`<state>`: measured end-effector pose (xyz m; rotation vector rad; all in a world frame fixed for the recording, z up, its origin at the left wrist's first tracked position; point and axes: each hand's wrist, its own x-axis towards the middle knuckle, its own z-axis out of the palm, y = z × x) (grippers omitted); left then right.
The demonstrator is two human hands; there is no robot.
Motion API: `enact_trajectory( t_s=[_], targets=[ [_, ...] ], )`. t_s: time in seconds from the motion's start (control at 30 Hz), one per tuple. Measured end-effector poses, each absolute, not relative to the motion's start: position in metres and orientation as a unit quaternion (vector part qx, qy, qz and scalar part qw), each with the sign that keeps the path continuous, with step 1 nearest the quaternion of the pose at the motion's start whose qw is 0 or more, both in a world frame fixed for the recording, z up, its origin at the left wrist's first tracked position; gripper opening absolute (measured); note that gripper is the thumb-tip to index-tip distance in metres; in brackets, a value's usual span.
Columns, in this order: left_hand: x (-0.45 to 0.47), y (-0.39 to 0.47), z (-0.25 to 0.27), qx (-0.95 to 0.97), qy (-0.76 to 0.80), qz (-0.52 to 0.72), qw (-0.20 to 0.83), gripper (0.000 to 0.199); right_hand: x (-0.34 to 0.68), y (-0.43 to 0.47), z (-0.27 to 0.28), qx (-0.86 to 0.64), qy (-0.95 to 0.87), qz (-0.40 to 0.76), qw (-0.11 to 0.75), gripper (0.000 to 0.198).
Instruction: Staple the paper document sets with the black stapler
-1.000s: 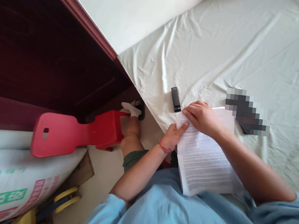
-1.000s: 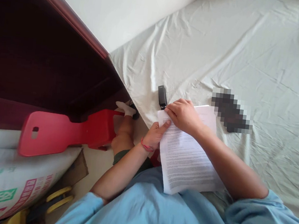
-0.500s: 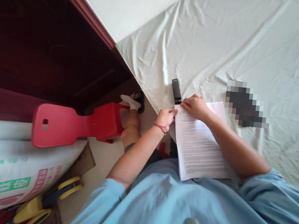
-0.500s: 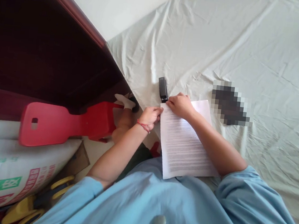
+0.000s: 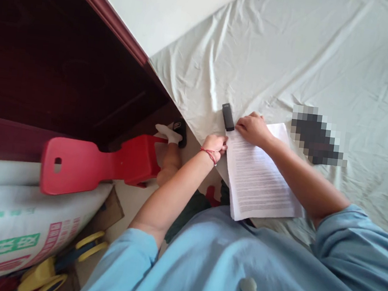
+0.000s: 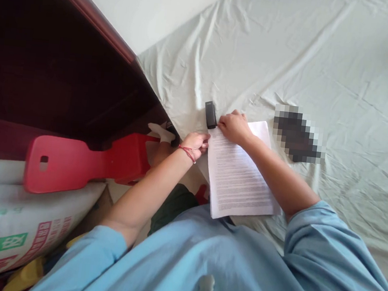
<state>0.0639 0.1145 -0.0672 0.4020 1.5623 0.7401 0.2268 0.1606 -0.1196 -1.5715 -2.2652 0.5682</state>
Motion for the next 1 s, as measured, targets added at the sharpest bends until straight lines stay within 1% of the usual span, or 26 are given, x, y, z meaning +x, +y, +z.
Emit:
enact_trajectory(
  t_s=[0.07, 0.13, 0.2, 0.27, 0.33, 0.47, 0.63, 0.73, 0.8, 0.9, 1.0],
  targets=[
    [0.066, 0.113, -0.07, 0.177, 0.682, 0.337, 0.625, 0.04, 0.225, 0.152, -0.115, -0.557, -0.787, 0.181, 0.196, 0.033],
    [0.067, 0.11, -0.073, 0.18, 0.68, 0.349, 0.619, 0.039, 0.225, 0.139, -0.113, -0.547, -0.786, 0.152, 0.247, 0.044],
    [0.068, 0.108, -0.076, 0.186, 0.68, 0.356, 0.614, 0.037, 0.226, 0.127, -0.113, -0.512, -0.804, 0.133, 0.274, 0.059],
    [0.068, 0.108, -0.077, 0.193, 0.681, 0.357, 0.61, 0.036, 0.227, 0.118, -0.114, -0.472, -0.831, 0.13, 0.265, 0.071],
    [0.068, 0.108, -0.078, 0.199, 0.681, 0.356, 0.608, 0.036, 0.228, 0.113, -0.115, -0.451, -0.848, 0.131, 0.246, 0.077],
    [0.067, 0.108, -0.08, 0.209, 0.681, 0.353, 0.606, 0.04, 0.226, 0.11, -0.114, -0.454, -0.85, 0.128, 0.234, 0.073],
    [0.068, 0.11, -0.082, 0.207, 0.684, 0.352, 0.604, 0.035, 0.221, 0.107, -0.11, -0.468, -0.847, 0.13, 0.215, 0.07],
    [0.07, 0.109, -0.082, 0.213, 0.686, 0.358, 0.597, 0.036, 0.22, 0.108, -0.108, -0.475, -0.845, 0.125, 0.211, 0.07],
    [0.072, 0.106, -0.082, 0.223, 0.687, 0.362, 0.589, 0.038, 0.22, 0.108, -0.107, -0.488, -0.835, 0.123, 0.223, 0.069],
    [0.072, 0.092, -0.083, 0.237, 0.685, 0.356, 0.59, 0.04, 0.226, 0.102, -0.106, -0.534, -0.792, 0.118, 0.27, 0.058],
    [0.069, 0.072, -0.086, 0.253, 0.668, 0.364, 0.597, 0.034, 0.241, 0.09, -0.108, -0.582, -0.75, 0.112, 0.292, 0.047]
  ],
)
